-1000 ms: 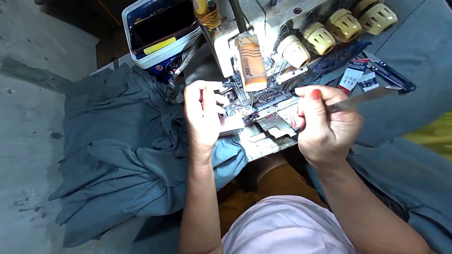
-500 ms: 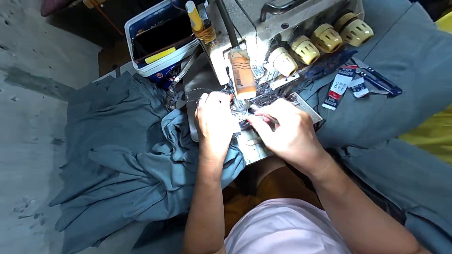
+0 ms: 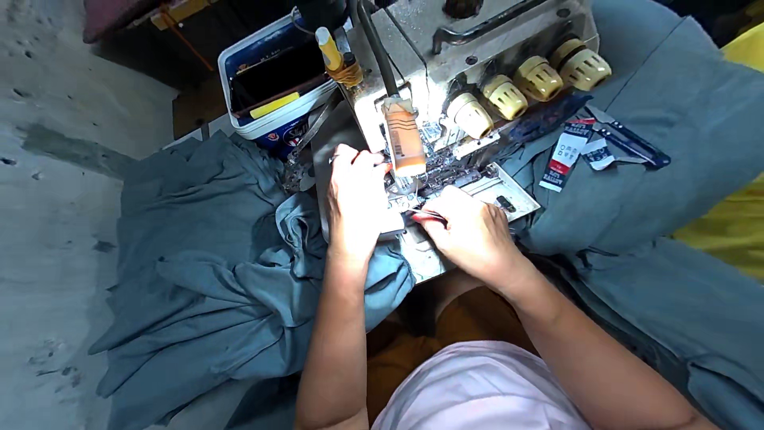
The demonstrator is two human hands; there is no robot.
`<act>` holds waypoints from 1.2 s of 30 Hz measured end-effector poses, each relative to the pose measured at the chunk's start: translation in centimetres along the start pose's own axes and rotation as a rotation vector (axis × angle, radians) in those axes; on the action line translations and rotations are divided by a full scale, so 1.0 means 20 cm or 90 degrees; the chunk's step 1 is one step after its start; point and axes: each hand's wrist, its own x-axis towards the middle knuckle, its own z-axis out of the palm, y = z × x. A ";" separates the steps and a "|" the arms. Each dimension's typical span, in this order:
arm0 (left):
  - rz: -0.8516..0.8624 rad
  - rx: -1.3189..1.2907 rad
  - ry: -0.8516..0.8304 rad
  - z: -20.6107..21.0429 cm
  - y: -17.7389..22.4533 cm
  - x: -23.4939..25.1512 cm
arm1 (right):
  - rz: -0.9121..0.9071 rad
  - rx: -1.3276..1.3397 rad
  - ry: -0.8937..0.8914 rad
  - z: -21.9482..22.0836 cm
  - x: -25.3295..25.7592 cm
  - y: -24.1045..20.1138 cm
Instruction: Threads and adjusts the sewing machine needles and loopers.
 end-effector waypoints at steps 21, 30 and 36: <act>-0.016 -0.272 0.141 -0.09 -0.14 -0.11 | 0.045 0.050 0.052 -0.18 0.03 0.13; -0.167 -0.788 0.133 -0.14 -0.17 -0.15 | 0.099 0.033 -0.008 -0.20 0.05 0.18; -0.154 -0.637 0.172 -0.28 -0.32 -0.16 | 0.207 0.600 -0.155 -0.31 0.03 0.14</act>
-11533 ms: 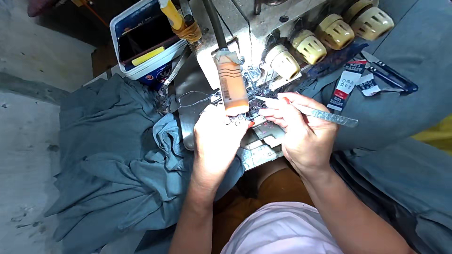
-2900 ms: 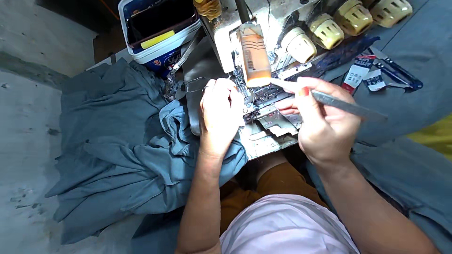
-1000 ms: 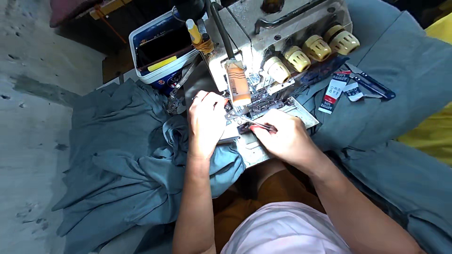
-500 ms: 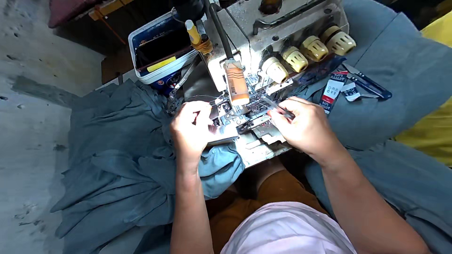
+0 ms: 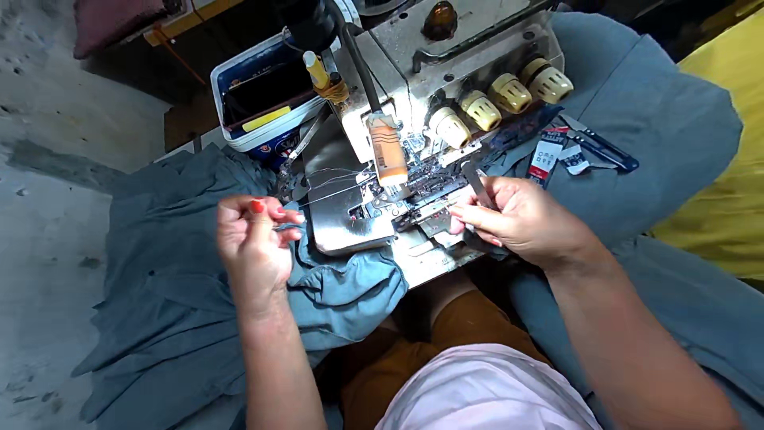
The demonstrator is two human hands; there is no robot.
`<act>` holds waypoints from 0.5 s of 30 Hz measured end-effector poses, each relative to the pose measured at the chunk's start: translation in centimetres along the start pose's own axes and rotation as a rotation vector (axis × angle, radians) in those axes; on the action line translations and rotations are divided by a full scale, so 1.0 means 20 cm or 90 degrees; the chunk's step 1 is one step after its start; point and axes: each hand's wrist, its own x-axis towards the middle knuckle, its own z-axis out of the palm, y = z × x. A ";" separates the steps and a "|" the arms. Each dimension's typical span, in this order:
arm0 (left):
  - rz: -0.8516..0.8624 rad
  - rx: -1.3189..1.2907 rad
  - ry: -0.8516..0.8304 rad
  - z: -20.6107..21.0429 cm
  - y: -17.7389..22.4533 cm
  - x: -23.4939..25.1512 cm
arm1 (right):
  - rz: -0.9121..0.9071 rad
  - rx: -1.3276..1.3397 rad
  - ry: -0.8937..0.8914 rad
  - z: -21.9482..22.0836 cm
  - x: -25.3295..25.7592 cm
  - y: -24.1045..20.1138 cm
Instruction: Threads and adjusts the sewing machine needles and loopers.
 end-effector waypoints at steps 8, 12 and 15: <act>-0.025 0.033 0.200 -0.36 0.09 -0.03 | 0.088 0.169 0.001 0.03 -0.03 0.03; -0.053 0.011 0.315 -0.62 0.14 -0.07 | 0.092 0.124 0.075 0.05 -0.05 0.02; -0.066 -0.015 0.387 -0.82 0.18 -0.12 | 0.085 0.098 0.092 0.05 -0.07 0.02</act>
